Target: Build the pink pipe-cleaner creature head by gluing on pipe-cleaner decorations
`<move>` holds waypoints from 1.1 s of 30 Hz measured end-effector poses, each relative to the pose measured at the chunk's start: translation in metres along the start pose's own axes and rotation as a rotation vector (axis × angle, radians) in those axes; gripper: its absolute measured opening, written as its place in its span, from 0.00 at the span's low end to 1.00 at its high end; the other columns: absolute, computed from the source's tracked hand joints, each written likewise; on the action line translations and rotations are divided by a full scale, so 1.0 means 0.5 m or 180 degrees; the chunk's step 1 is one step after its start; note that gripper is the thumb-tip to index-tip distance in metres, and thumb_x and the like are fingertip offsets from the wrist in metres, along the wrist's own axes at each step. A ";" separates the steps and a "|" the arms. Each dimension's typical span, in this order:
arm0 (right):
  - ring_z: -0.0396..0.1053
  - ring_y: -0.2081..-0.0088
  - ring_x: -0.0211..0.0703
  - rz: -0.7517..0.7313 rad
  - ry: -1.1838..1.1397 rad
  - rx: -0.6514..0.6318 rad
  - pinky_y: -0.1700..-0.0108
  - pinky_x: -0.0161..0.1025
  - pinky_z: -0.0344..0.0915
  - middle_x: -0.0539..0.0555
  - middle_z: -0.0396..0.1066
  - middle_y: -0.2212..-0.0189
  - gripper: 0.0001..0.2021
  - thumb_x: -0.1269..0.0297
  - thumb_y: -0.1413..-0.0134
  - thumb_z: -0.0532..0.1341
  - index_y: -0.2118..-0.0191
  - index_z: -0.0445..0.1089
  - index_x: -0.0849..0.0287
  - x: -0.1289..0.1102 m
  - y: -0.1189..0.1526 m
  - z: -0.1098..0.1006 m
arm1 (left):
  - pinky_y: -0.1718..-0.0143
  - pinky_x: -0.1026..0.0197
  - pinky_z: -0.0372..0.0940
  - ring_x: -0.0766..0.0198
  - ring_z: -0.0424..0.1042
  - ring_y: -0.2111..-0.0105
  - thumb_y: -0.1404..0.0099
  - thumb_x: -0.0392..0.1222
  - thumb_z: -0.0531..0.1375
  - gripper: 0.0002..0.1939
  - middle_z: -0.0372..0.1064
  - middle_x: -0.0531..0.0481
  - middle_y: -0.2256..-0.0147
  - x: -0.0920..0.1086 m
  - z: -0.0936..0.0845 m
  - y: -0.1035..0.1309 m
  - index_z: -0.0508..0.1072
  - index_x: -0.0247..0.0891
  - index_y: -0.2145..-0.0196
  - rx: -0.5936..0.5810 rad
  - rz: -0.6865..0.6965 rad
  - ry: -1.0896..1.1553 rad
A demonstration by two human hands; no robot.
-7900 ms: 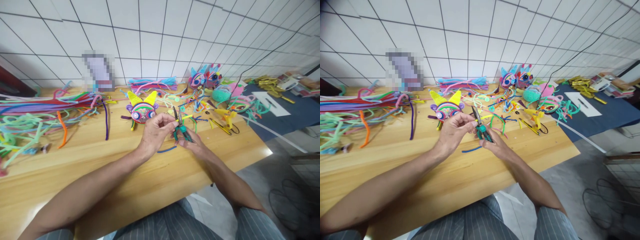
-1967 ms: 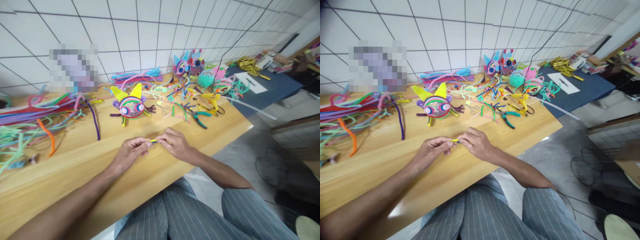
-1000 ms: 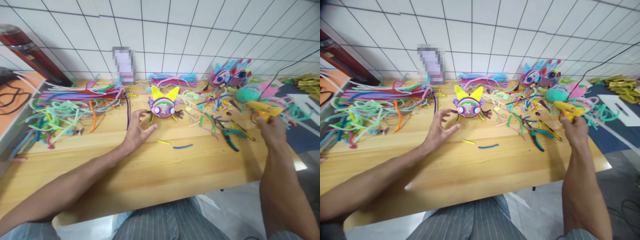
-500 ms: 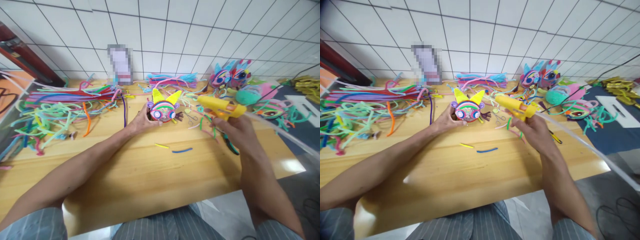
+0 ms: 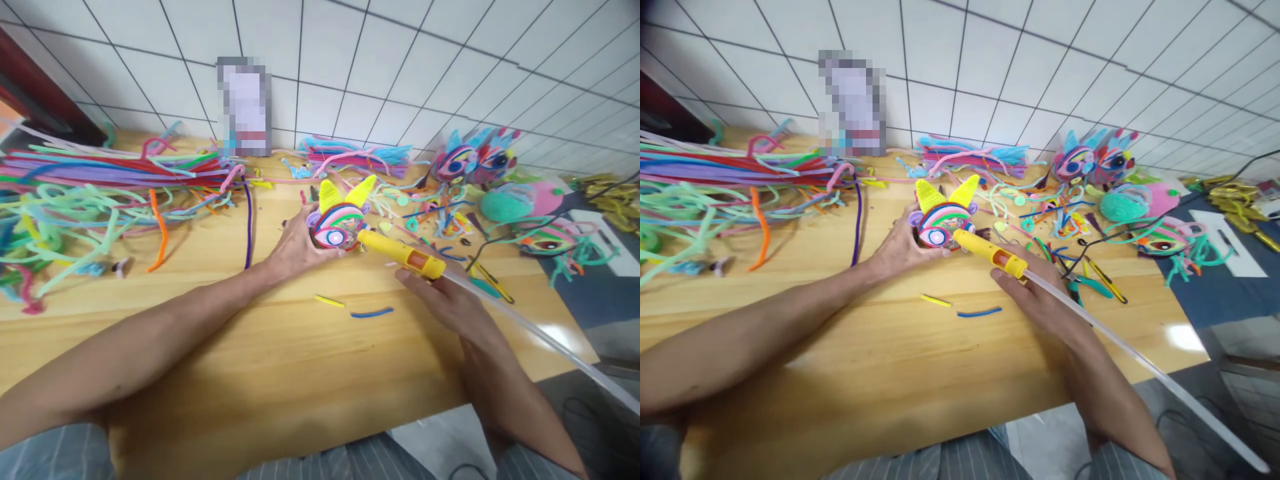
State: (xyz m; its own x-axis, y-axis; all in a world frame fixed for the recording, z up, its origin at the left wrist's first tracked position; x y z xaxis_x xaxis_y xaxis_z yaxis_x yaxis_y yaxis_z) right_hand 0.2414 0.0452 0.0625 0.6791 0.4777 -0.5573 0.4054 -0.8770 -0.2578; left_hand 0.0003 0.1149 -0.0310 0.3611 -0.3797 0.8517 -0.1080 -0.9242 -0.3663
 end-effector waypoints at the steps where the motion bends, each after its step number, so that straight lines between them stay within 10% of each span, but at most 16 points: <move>1: 0.79 0.60 0.51 -0.0090 0.0062 0.0036 0.56 0.47 0.76 0.53 0.81 0.60 0.09 0.54 0.27 0.63 0.52 0.77 0.51 -0.007 0.002 -0.001 | 0.38 0.36 0.74 0.40 0.80 0.41 0.50 0.59 0.82 0.52 0.77 0.36 0.41 0.002 0.000 0.002 0.65 0.43 0.35 0.0002 -0.0004 -0.0036; 13: 0.83 0.49 0.62 -0.0702 0.0958 0.0184 0.50 0.56 0.83 0.58 0.82 0.48 0.16 0.62 0.27 0.61 0.38 0.72 0.47 -0.077 0.016 0.003 | 0.38 0.34 0.70 0.37 0.74 0.37 0.46 0.53 0.80 0.47 0.72 0.36 0.36 0.049 0.001 0.008 0.66 0.43 0.34 -0.0078 0.0299 -0.0444; 33: 0.84 0.54 0.55 -0.0928 0.1164 0.0030 0.56 0.49 0.80 0.58 0.83 0.53 0.13 0.65 0.24 0.58 0.39 0.68 0.51 -0.103 0.008 0.022 | 0.35 0.39 0.67 0.39 0.71 0.34 0.43 0.55 0.80 0.50 0.70 0.39 0.34 0.048 0.010 0.014 0.62 0.47 0.31 -0.0104 0.0398 -0.0483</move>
Point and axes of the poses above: each hand's wrist, its own y-axis away from the middle knuckle, its own z-axis out of the palm, x = y × z, the point moved 10 cm from there along -y, towards the middle knuckle
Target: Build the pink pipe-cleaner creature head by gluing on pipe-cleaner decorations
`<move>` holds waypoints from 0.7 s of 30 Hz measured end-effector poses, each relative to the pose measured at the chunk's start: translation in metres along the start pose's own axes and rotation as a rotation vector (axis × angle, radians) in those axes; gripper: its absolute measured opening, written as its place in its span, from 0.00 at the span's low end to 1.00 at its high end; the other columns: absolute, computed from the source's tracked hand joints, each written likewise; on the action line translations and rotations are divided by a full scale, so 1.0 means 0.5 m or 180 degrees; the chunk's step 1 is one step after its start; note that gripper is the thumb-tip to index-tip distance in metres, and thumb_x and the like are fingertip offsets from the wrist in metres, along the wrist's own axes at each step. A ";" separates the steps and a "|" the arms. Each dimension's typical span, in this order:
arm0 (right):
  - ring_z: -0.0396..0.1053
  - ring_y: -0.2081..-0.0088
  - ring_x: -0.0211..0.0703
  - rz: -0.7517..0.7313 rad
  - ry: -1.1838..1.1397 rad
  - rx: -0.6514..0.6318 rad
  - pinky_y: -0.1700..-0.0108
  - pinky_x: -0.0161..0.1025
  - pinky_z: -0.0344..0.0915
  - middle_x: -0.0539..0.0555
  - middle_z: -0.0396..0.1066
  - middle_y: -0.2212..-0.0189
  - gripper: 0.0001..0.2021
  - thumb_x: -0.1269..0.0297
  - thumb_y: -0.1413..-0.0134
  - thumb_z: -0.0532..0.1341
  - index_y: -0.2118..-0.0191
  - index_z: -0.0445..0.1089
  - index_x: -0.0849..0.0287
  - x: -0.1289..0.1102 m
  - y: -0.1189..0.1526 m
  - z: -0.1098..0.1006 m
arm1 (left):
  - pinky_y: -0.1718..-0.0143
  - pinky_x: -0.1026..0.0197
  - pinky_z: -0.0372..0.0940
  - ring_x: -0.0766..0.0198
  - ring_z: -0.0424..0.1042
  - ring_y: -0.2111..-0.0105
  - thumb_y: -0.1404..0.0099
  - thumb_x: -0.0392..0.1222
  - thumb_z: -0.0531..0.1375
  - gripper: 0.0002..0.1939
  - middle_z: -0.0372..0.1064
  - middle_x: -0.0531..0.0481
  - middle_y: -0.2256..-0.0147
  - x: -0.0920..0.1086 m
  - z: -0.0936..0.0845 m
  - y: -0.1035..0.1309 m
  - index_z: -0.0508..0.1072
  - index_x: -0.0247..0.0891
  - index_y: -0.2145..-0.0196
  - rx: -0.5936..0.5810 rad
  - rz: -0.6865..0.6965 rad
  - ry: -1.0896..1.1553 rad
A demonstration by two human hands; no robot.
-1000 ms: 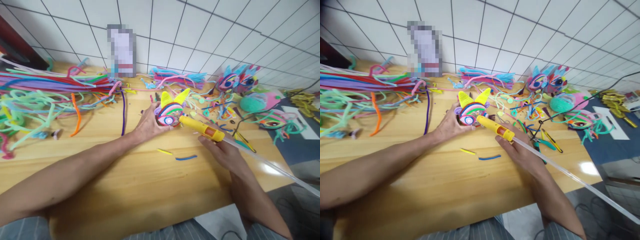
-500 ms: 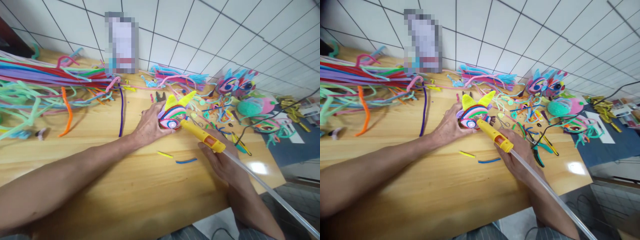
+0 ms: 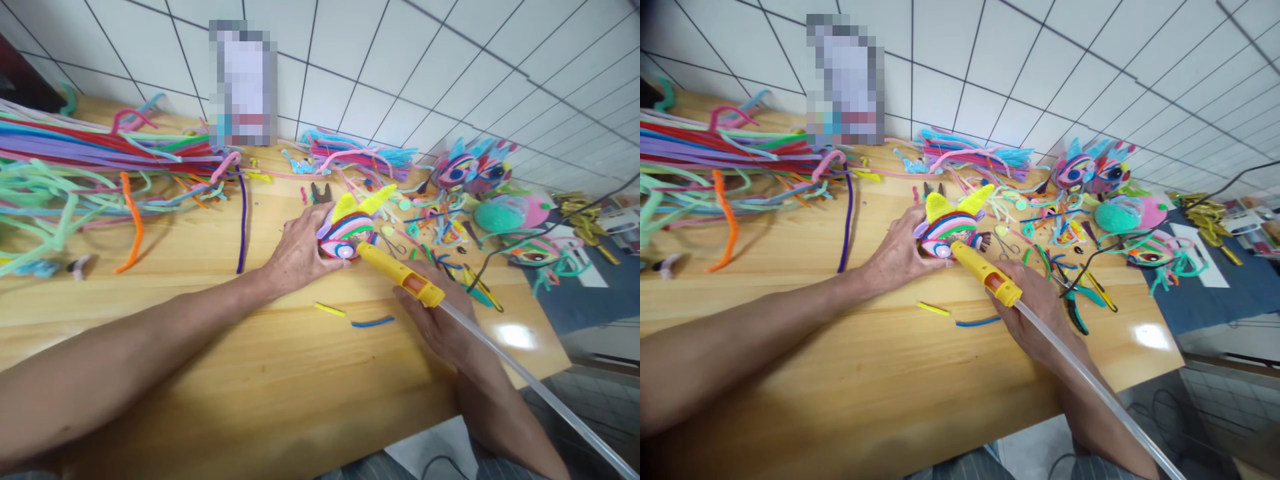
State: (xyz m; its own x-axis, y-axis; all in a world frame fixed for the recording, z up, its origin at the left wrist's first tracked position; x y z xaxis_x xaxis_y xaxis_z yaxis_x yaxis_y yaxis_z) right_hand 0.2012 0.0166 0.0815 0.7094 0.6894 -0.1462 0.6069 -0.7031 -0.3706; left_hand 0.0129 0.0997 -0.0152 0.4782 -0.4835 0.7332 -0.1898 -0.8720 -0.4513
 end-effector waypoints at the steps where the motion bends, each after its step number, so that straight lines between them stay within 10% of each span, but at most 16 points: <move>1: 0.84 0.53 0.55 0.0010 0.0008 -0.0014 0.56 0.49 0.80 0.58 0.83 0.52 0.14 0.65 0.24 0.58 0.39 0.68 0.50 0.001 0.002 0.001 | 0.35 0.39 0.67 0.39 0.72 0.34 0.44 0.55 0.80 0.50 0.70 0.39 0.33 0.000 0.000 0.000 0.63 0.47 0.31 0.0006 0.0002 0.0010; 21: 0.83 0.51 0.57 0.0164 -0.0031 0.0039 0.53 0.50 0.80 0.58 0.82 0.50 0.14 0.66 0.27 0.61 0.40 0.71 0.51 0.023 0.018 0.000 | 0.33 0.31 0.66 0.34 0.69 0.31 0.44 0.56 0.81 0.50 0.70 0.40 0.32 -0.003 -0.003 -0.002 0.66 0.51 0.30 0.0015 -0.0007 0.0384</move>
Point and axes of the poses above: each hand's wrist, its own y-axis away from the middle knuckle, its own z-axis out of the palm, x = y × z, the point moved 10 cm from there along -y, towards the middle knuckle
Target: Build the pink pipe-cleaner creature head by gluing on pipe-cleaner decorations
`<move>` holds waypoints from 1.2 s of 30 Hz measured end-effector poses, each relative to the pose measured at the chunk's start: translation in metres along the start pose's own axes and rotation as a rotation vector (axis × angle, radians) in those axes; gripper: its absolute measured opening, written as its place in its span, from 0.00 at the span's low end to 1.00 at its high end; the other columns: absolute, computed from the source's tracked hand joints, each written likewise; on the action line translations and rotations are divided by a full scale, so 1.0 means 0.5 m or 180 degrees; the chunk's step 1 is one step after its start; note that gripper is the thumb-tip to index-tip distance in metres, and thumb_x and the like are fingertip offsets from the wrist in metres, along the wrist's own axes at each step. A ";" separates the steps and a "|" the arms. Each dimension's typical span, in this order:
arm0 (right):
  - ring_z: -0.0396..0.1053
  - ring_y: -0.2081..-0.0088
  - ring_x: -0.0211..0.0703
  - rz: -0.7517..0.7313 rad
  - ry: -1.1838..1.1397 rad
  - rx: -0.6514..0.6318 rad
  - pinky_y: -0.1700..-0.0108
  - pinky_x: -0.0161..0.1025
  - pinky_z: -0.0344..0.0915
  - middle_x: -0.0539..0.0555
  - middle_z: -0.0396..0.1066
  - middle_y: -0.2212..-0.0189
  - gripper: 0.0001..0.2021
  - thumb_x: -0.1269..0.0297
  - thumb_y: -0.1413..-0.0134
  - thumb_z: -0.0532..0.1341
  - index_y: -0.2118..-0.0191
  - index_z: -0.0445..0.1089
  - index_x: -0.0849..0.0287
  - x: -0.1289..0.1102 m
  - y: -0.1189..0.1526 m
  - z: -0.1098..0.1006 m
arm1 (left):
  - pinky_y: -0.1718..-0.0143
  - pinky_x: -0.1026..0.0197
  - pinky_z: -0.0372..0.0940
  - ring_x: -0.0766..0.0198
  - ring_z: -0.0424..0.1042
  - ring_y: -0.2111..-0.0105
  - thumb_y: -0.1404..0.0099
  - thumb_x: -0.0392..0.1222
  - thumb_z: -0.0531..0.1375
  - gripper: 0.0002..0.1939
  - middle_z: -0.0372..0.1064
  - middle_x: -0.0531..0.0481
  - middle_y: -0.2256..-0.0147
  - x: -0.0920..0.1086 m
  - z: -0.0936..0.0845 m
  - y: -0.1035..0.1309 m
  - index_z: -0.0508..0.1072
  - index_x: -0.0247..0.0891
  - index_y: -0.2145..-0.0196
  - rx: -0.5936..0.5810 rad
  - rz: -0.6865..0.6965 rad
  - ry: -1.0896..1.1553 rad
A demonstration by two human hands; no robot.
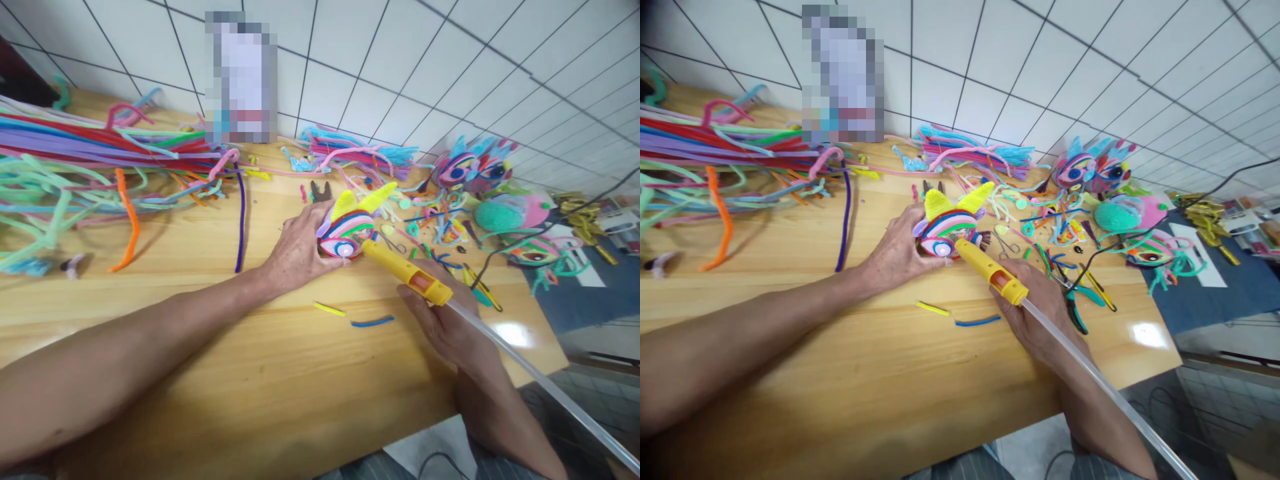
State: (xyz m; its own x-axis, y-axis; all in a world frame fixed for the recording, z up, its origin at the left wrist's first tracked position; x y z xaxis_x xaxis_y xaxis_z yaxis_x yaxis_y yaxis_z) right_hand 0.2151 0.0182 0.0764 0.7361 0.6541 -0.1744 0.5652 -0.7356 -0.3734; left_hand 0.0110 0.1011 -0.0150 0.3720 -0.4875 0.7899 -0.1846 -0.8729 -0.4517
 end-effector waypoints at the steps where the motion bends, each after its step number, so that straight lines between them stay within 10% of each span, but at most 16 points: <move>1: 0.83 0.52 0.56 -0.0004 -0.0025 -0.0029 0.54 0.50 0.80 0.58 0.83 0.51 0.14 0.66 0.27 0.61 0.40 0.71 0.50 0.000 -0.001 0.001 | 0.33 0.31 0.66 0.33 0.69 0.32 0.45 0.55 0.81 0.50 0.70 0.40 0.32 -0.001 -0.001 0.000 0.66 0.51 0.30 0.0010 -0.0009 0.0020; 36: 0.83 0.50 0.59 -0.0161 0.0087 0.0049 0.55 0.51 0.81 0.59 0.82 0.50 0.13 0.65 0.26 0.60 0.41 0.70 0.52 -0.004 -0.001 0.005 | 0.38 0.39 0.71 0.40 0.73 0.35 0.44 0.52 0.81 0.50 0.73 0.39 0.35 0.007 -0.002 0.000 0.66 0.46 0.31 0.0091 0.0106 -0.0392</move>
Point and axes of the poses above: each hand's wrist, its own y-axis away from the middle knuckle, its own z-axis out of the palm, x = y × z, the point moved 10 cm from there along -y, towards the middle knuckle
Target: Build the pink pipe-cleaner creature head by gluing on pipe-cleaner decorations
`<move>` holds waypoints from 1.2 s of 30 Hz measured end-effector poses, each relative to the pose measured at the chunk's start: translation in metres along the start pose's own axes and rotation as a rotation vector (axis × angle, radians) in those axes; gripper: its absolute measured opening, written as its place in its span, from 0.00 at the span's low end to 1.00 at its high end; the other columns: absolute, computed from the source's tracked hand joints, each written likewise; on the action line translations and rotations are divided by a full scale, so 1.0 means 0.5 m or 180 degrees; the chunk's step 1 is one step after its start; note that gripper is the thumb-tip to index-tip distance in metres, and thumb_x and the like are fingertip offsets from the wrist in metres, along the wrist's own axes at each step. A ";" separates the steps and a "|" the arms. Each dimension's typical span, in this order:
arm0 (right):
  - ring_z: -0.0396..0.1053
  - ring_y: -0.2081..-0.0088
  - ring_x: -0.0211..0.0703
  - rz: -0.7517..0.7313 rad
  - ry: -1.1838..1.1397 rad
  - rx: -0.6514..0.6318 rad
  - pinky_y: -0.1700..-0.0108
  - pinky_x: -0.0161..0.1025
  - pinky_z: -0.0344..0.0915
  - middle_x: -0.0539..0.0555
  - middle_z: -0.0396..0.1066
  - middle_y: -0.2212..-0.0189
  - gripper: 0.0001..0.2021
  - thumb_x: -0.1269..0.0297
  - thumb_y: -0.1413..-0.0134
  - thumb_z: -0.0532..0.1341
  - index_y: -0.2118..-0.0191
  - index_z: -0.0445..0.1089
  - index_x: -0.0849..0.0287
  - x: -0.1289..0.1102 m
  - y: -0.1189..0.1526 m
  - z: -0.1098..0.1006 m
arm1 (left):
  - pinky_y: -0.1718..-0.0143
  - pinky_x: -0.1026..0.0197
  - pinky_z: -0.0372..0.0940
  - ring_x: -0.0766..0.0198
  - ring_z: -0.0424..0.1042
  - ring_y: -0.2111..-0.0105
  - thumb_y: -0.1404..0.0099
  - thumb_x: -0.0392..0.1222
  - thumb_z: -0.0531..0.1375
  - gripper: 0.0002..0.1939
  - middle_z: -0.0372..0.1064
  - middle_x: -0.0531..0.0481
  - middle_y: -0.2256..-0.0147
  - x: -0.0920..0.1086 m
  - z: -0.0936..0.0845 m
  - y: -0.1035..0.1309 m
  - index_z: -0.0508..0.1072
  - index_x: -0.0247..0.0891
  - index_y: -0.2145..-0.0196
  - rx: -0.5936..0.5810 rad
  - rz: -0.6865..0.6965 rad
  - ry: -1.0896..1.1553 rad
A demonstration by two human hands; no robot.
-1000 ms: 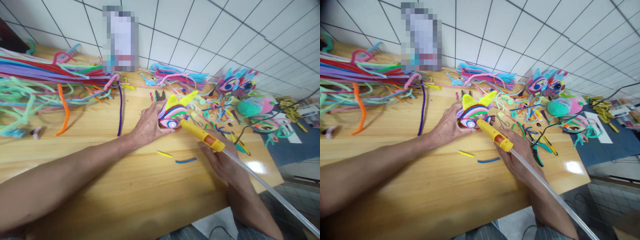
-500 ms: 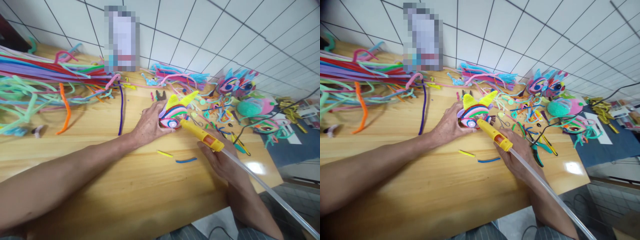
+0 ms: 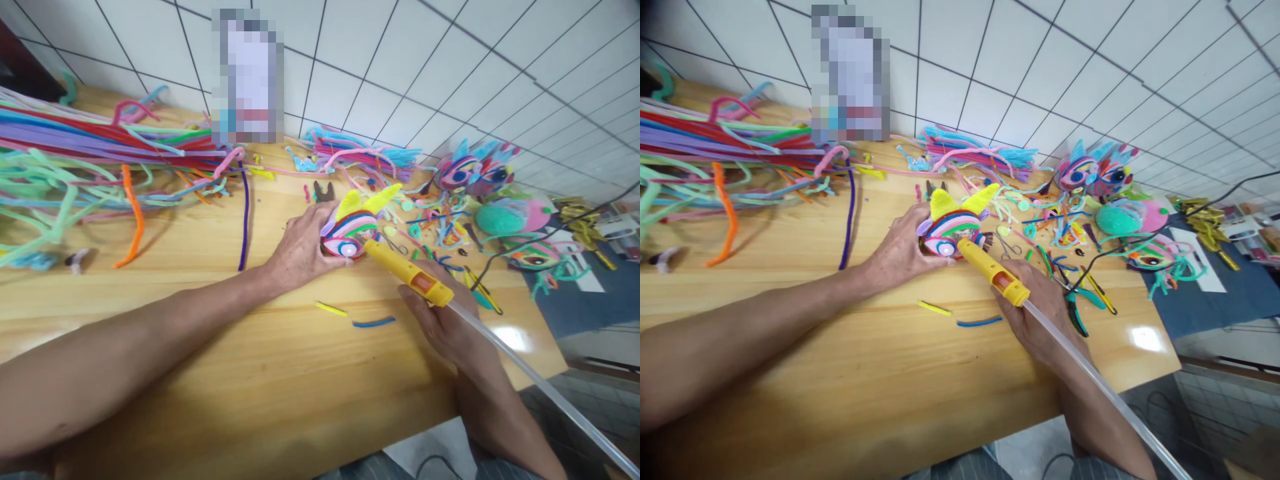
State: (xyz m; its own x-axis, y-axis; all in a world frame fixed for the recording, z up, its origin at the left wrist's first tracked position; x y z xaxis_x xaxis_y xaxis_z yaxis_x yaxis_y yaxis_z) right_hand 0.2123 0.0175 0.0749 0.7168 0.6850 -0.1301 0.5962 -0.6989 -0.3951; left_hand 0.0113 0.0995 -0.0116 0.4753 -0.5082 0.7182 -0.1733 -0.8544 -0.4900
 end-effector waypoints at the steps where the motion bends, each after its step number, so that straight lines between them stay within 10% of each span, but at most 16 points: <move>1: 0.83 0.51 0.59 0.0004 -0.0024 -0.0013 0.56 0.51 0.81 0.59 0.82 0.51 0.13 0.65 0.26 0.60 0.41 0.70 0.51 0.000 -0.001 0.001 | 0.38 0.39 0.71 0.40 0.73 0.35 0.44 0.53 0.81 0.49 0.73 0.39 0.35 0.001 0.000 0.000 0.66 0.46 0.31 0.0007 0.0017 0.0002; 36: 0.83 0.53 0.55 0.0013 -0.0003 0.0023 0.55 0.47 0.79 0.60 0.82 0.52 0.11 0.65 0.25 0.60 0.42 0.70 0.54 -0.009 -0.006 -0.003 | 0.37 0.38 0.70 0.40 0.72 0.34 0.43 0.55 0.80 0.49 0.72 0.39 0.34 0.004 -0.001 0.002 0.64 0.47 0.31 -0.0015 0.0028 -0.0027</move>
State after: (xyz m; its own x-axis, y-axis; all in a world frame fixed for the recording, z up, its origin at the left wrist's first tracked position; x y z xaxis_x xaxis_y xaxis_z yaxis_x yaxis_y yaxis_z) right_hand 0.2076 0.0161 0.0779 0.7190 0.6823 -0.1325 0.5906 -0.7002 -0.4012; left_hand 0.0117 0.0974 -0.0105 0.4811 -0.5147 0.7097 -0.1816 -0.8504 -0.4937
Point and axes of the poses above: each hand's wrist, its own y-axis away from the middle knuckle, its own z-axis out of the palm, x = y × z, the point moved 10 cm from there along -y, towards the middle knuckle
